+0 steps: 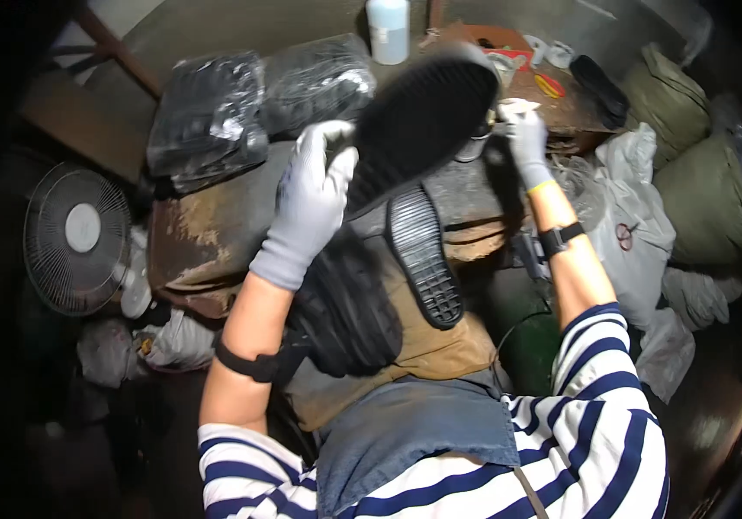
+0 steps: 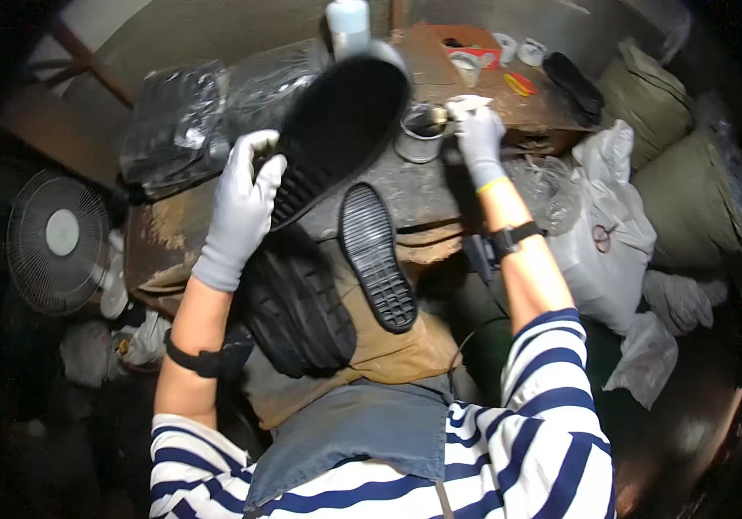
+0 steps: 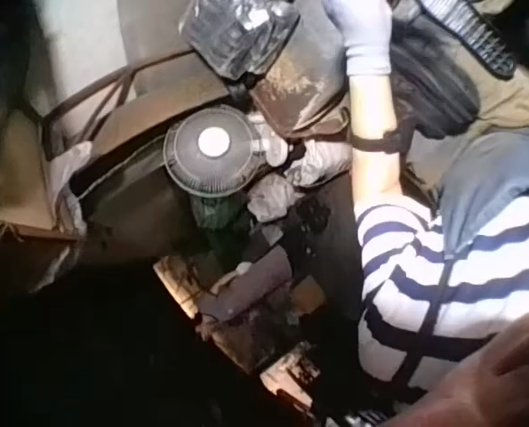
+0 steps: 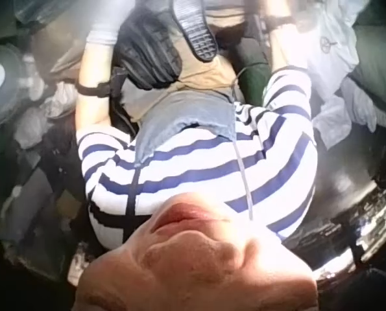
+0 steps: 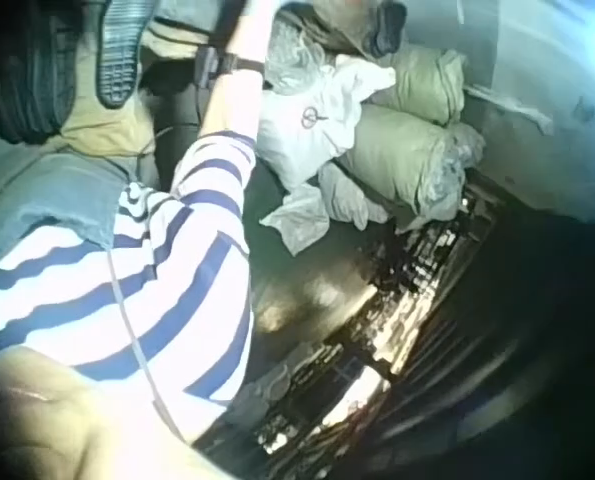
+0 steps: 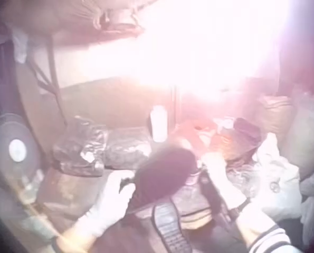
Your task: Applying adhesive to the inner surface of shoe soles using a brush in a manufacturing workshop.
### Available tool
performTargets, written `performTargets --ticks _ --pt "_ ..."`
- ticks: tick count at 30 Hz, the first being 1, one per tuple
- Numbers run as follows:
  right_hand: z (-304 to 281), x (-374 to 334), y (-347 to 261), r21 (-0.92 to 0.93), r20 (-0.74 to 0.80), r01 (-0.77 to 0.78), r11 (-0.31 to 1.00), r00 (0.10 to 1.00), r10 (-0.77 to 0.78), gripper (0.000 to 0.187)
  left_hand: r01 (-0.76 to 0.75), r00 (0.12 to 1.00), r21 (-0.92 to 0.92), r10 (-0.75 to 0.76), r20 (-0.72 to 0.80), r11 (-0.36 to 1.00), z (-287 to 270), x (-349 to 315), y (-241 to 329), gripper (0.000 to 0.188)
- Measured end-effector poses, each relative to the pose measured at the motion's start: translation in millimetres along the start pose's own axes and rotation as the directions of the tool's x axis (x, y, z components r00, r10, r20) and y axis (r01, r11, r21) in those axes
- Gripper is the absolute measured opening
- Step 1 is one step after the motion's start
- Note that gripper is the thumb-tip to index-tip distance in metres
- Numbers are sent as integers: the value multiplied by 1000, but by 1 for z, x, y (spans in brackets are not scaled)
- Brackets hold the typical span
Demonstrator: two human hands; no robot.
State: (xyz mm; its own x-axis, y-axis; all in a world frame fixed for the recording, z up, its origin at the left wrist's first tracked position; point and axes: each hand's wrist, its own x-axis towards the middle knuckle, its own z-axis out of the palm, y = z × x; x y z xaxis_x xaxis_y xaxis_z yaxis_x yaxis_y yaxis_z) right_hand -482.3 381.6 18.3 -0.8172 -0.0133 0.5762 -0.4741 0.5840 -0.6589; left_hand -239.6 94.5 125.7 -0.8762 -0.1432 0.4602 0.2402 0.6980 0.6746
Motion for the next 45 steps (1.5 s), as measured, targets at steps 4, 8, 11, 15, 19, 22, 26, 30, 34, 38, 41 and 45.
performTargets --ticks 4,8,11,15,19,22,26,30,34,38,41,45 --pt "-8 -2 17 455 45 -217 864 974 221 20 255 934 -626 -356 -39 737 -8 -11 -21 38" --pt "-3 -13 33 556 -3 -273 785 944 331 20 298 862 -947 -460 213 119 -3 -36 -39 29" --pt "1 -19 43 769 78 -379 514 855 513 21 326 787 -939 -517 336 -114 7 -53 -43 27" --pt "-5 -18 43 841 63 -395 371 751 657 18 394 872 -633 54 487 -667 23 -73 -26 71" --pt "-22 -24 11 840 190 -455 297 758 624 20 430 818 -578 29 574 -693 37 -92 -2 63" --pt "-28 -38 -36 878 272 -420 228 832 483 24 444 805 -603 0 593 -663 45 -96 4 61" --pt "-19 -63 -97 909 367 -403 110 896 251 23 506 785 -629 12 620 -590 51 -106 5 64" --pt "-15 -68 -125 673 101 -162 722 987 127 22 533 725 -479 86 683 -697 49 -117 2 65" --pt "-18 -77 -140 637 198 -142 757 980 18 16 570 708 -454 129 694 -685 41 -124 -2 67" --pt "-24 -103 -163 699 308 -250 670 951 33 16 538 742 -499 100 663 -680 41 -124 -3 65" --pt "-33 -126 -179 694 319 -253 674 947 27 14 497 776 -551 59 629 -670 46 -121 -2 64" --pt "-46 -152 -197 675 349 -268 687 937 23 14 430 843 -582 76 532 -691 48 -116 -7 61"
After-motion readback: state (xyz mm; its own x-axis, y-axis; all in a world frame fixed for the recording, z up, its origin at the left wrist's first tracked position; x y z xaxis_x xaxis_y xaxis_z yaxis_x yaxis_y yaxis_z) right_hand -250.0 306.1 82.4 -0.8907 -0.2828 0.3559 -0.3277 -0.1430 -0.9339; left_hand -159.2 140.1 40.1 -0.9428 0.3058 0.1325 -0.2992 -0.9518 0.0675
